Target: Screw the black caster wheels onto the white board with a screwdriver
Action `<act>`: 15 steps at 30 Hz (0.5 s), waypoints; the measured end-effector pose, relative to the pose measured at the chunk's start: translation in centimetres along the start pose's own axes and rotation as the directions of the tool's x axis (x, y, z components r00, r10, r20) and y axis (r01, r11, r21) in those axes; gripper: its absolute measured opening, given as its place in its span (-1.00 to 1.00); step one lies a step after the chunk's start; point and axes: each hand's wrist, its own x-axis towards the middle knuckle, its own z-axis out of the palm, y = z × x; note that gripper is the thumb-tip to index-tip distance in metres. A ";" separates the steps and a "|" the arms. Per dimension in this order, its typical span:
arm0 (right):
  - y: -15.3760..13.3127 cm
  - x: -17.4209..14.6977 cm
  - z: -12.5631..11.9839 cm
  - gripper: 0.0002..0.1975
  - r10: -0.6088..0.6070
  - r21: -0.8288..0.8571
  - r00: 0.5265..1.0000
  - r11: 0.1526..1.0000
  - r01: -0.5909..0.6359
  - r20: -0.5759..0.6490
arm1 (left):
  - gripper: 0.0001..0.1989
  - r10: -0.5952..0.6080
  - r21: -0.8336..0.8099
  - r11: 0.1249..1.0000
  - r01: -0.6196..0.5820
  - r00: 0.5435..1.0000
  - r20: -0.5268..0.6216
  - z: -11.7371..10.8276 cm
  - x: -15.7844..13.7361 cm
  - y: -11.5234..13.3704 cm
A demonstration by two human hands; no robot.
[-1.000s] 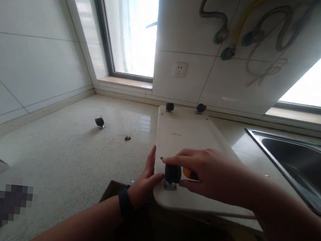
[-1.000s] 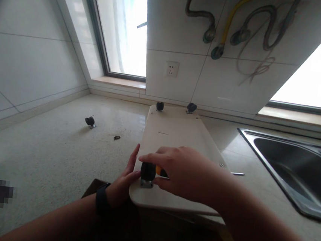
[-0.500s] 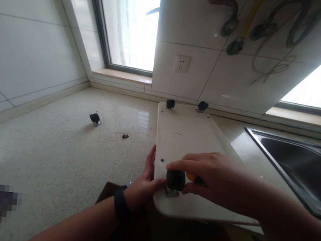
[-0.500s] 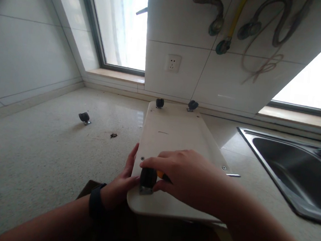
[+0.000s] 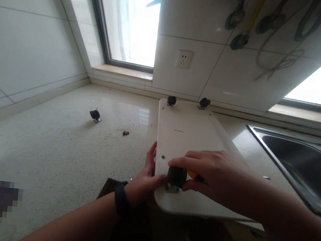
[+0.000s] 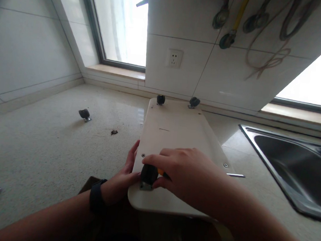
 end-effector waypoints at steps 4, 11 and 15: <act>-0.1 0.0 -0.2 -0.58 -0.006 0.028 1.000 1.000 0.005 0.016 | 0.26 -0.012 0.009 1.000 0.012 1.000 0.010 0.1 -0.1 0.6; 0.0 0.1 -0.3 -0.58 -0.016 0.053 1.000 0.998 0.015 0.006 | 0.30 -0.012 0.007 1.000 0.012 1.000 0.018 0.1 0.1 0.6; 0.1 0.1 -0.2 -0.58 -0.036 0.045 0.999 0.998 0.036 -0.011 | 0.29 -0.002 0.022 1.000 0.001 1.000 0.022 0.0 0.1 0.5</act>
